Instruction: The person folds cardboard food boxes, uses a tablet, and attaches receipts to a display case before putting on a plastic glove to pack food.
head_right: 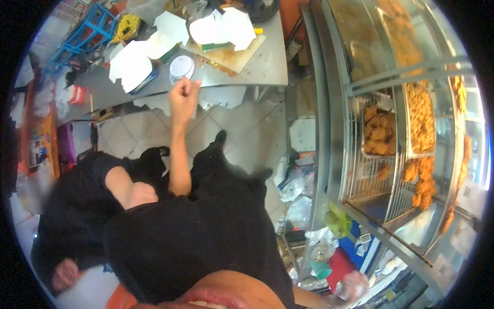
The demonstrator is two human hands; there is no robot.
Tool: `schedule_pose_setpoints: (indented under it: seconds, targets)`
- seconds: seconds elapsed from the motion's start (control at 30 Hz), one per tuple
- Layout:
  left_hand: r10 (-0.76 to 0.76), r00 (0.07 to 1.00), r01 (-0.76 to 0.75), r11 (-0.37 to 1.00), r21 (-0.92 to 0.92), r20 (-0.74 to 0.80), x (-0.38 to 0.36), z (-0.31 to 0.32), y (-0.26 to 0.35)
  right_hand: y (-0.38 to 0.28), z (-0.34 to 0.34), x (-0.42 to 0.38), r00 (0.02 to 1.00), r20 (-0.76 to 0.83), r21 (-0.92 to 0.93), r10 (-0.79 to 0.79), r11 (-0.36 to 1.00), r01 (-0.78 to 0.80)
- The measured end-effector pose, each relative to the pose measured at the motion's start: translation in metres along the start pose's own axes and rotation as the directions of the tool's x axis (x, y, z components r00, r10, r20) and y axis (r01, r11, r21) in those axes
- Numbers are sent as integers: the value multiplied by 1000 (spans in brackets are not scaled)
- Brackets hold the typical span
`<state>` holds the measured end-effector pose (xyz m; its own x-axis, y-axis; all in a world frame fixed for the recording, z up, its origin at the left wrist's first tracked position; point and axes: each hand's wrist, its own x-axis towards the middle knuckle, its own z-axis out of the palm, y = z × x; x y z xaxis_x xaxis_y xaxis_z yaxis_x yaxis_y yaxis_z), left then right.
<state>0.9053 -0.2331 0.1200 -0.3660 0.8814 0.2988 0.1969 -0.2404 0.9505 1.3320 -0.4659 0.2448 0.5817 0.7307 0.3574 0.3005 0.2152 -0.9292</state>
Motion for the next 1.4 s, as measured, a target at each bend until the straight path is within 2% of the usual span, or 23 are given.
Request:
schedule_pose_setpoints:
  seconds: [0.1, 0.2, 0.3, 0.33, 0.43, 0.47, 0.5, 0.53, 0.6, 0.63, 0.7, 0.73, 0.8, 0.83, 0.9, 0.93, 1.0, 1.03, 1.13, 1.2, 1.27, 1.33, 1.4]
  targets:
    - [-48, 999, 47, 998, -53, -12, 35, -23, -6, 6, 72, -8, 973, 206, 207, 105, 967, -148]
    - [-29, 999, 25, 997, -78, -42, 60, -26, -5, 31, 136, -9, 857, 487, 368, 168, 850, -376]
    - [1, 1000, -2, 998, -56, -21, 67, -8, 17, 71, 204, 0, 612, 783, 415, 108, 642, -644]
    - [-23, 1000, 24, 998, -52, 8, 69, -4, 25, 84, 228, 8, 482, 866, 382, 132, 446, -810]
    - [61, 998, -60, 996, 67, -4, 68, 13, 66, 113, 288, 47, 312, 950, 276, 29, 392, -877]
    - [103, 993, -98, 992, 83, -63, 61, 17, 84, 120, 307, 61, 270, 962, 263, -37, 384, -885]
    - [137, 981, -122, 987, 108, -140, 45, 12, 104, 106, 318, 79, 162, 982, 180, -96, 216, -960]
    - [160, 963, -116, 973, 199, -216, 22, 2, 128, 88, 330, 99, 71, 991, 100, -117, 261, -960]
    - [350, 849, -291, 935, 203, -395, -12, 4, 166, 72, 356, 116, 41, 981, 95, -188, 287, -953]
    - [431, 756, -331, 901, 280, -492, -35, 3, 185, 66, 370, 119, -84, 958, 18, -274, 349, -937]
    - [577, 493, -318, 816, 482, -652, -77, 21, 215, 44, 388, 114, -131, 910, -21, -393, 273, -962]
    - [663, 340, -258, 748, 612, -667, -102, 35, 227, 41, 389, 110, -197, 871, -75, -449, 275, -959]
    - [792, 144, -290, 607, 740, -593, -135, 71, 253, 21, 396, 94, -329, 769, -188, -548, 298, -936]
    - [799, 56, -221, 595, 773, -599, -156, 81, 261, 15, 392, 83, -422, 704, -250, -571, 356, -900]
    - [890, 21, -189, 451, 872, -455, -200, 101, 280, -3, 380, 53, -548, 567, -568, -615, 191, -801]
    - [912, -12, -124, 406, 905, -411, -220, 112, 282, 2, 380, 38, -581, 411, -694, -702, 172, -699]
    - [904, -82, 60, 425, 903, -420, -216, 127, 281, 0, 394, 30, -653, 257, -811, -713, 208, -547]
    - [839, -195, -15, 516, 857, -508, -240, 132, 277, 1, 377, 8, -715, 222, -843, -663, 238, -482]
    - [780, -150, 27, 618, 786, -608, -242, 143, 264, 11, 356, -4, -731, 184, -863, -658, 248, -440]
    - [796, 7, -95, 604, 792, -606, -216, 129, 249, 21, 363, 7, -734, 208, -884, -647, 197, -424]
    - [772, 116, -328, 624, 710, -625, -182, 112, 237, 33, 372, 18, -703, 299, -871, -645, 115, -477]
    - [684, 255, -443, 711, 546, -684, -125, 87, 212, 53, 398, 37, -662, 500, -786, -558, 29, -618]
    - [499, 424, -292, 865, 408, -756, -59, 69, 165, 93, 436, 49, -563, 636, -628, -527, 70, -775]
